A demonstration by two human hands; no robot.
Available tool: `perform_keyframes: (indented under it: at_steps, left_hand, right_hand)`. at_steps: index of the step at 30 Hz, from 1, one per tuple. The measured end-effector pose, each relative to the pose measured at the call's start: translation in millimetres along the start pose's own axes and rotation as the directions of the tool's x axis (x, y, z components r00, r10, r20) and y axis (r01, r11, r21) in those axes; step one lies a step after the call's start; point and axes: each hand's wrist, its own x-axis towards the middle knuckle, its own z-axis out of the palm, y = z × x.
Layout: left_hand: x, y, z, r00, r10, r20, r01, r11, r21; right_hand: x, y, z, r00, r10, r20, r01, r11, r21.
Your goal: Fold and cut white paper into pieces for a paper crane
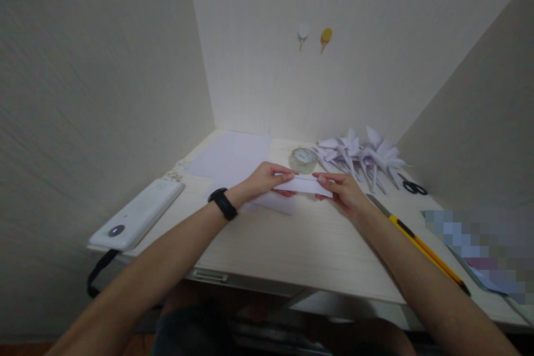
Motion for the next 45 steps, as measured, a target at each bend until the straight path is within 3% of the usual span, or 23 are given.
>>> perform_keyframes:
  at_steps: [24, 36, 45]
  left_hand:
    - [1.4, -2.0, -3.0, 1.000, -0.001, -0.011, 0.000, 0.997, -0.083]
    - [4.5, -6.7, -0.3, 0.995, -0.008, -0.104, 0.009, 1.000, 0.007]
    - [2.3, -0.5, 5.3, 0.995, -0.048, -0.083, 0.053, 0.997, 0.058]
  right_hand:
    - [-1.1, -2.3, -0.9, 0.999, 0.013, -0.037, -0.015, 0.999, -0.036]
    - [1.2, 4.2, -1.8, 1.000, -0.008, -0.028, 0.004, 0.992, -0.123]
    - [-1.4, 3.6, 2.3, 0.999, 0.023, 0.037, -0.017, 0.989, -0.148]
